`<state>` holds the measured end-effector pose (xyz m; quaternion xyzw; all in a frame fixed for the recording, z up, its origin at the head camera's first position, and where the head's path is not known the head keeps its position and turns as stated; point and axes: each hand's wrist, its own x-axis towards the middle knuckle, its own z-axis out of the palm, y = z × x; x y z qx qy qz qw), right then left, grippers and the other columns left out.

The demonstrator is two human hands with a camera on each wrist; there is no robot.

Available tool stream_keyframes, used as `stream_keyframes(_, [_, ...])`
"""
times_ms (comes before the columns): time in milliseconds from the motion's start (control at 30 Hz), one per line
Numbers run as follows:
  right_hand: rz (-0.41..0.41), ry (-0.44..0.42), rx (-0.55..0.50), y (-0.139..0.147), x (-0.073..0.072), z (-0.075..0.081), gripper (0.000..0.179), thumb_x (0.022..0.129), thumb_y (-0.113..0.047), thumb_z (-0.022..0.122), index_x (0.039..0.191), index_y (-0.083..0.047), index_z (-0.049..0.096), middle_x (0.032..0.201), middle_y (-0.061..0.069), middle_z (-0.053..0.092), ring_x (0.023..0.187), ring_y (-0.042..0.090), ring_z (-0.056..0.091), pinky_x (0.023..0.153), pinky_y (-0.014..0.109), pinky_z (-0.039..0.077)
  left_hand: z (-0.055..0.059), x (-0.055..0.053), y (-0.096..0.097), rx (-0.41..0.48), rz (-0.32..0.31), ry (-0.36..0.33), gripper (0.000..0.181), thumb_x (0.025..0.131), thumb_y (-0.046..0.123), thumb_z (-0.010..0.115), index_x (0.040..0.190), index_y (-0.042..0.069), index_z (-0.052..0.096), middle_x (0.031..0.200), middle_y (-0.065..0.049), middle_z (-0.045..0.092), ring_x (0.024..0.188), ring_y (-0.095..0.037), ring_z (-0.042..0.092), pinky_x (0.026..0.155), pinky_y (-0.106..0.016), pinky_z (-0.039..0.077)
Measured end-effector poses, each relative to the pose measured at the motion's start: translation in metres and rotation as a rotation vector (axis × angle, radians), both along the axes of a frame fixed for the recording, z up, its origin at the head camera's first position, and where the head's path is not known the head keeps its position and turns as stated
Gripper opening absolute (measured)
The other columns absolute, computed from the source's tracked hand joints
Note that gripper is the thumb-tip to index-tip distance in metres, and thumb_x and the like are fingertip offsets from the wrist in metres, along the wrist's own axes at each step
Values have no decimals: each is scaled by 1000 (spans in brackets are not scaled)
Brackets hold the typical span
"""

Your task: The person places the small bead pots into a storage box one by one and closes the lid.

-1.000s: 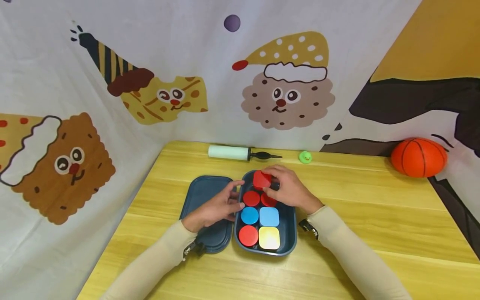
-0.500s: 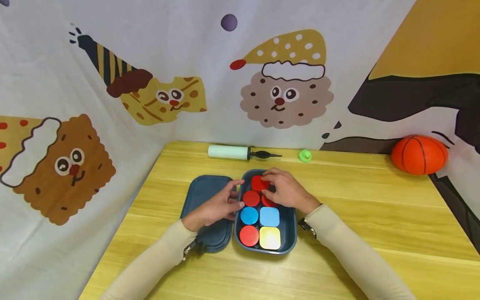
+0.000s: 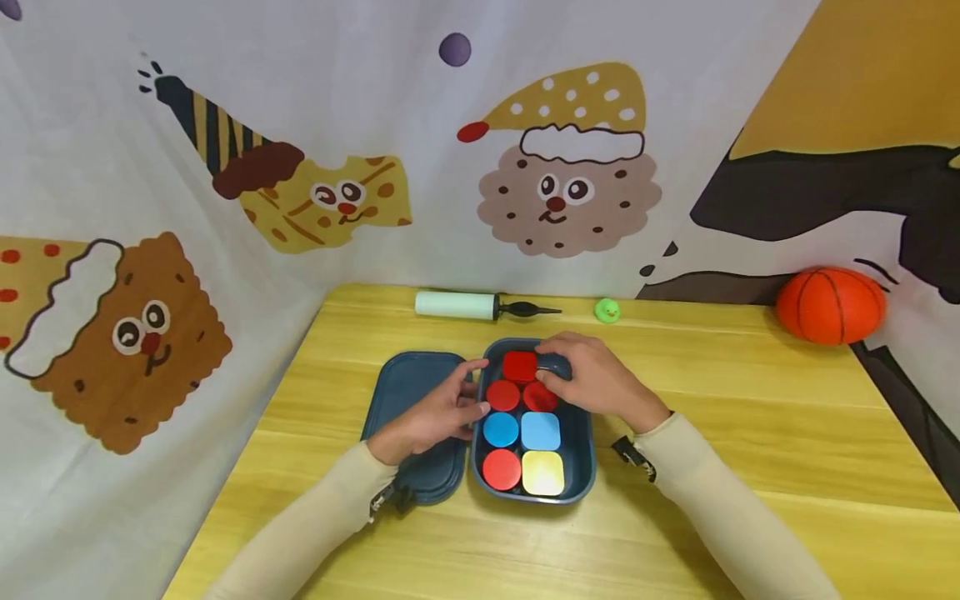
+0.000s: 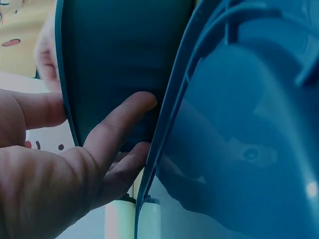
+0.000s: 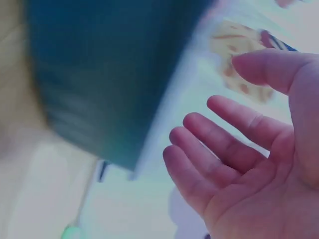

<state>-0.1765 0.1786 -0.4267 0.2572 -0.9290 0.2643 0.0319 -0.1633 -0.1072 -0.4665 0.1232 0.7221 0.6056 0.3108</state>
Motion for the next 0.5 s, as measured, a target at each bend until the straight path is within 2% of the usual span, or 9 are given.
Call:
stream_keyframes(133, [-13,-18,-100,-1,14,18,39,98,-29,74,132,-8,73,133,9,72,122,31,68,103,54,56,-4,-1,4,35,-4,6,74,110,15,57,169,29,16,157,-24,40,117,-28,63,88,-47,62])
stream_keyframes(267, [-6,-95,-194,-13,28,30,40,98,-27,74,135,-11,70,134,7,71,119,30,69,98,53,60,-7,-4,7,61,11,-4,73,109,16,59,169,30,19,159,-22,41,122,-29,63,88,-47,63])
stream_keyframes(400, [-15,-190,-304,-29,38,33,43,100,-27,74,138,-9,67,137,8,69,121,32,69,99,54,60,-7,-3,6,72,4,-34,73,110,17,58,170,32,18,164,-20,38,135,-35,58,93,-50,62])
stream_keyframes(500, [-19,-248,-364,-43,44,31,46,100,-27,74,141,-7,64,139,10,68,123,33,68,102,52,59,1,0,-3,68,4,-20,71,111,20,56,170,27,18,168,-20,34,145,-38,51,100,-54,59])
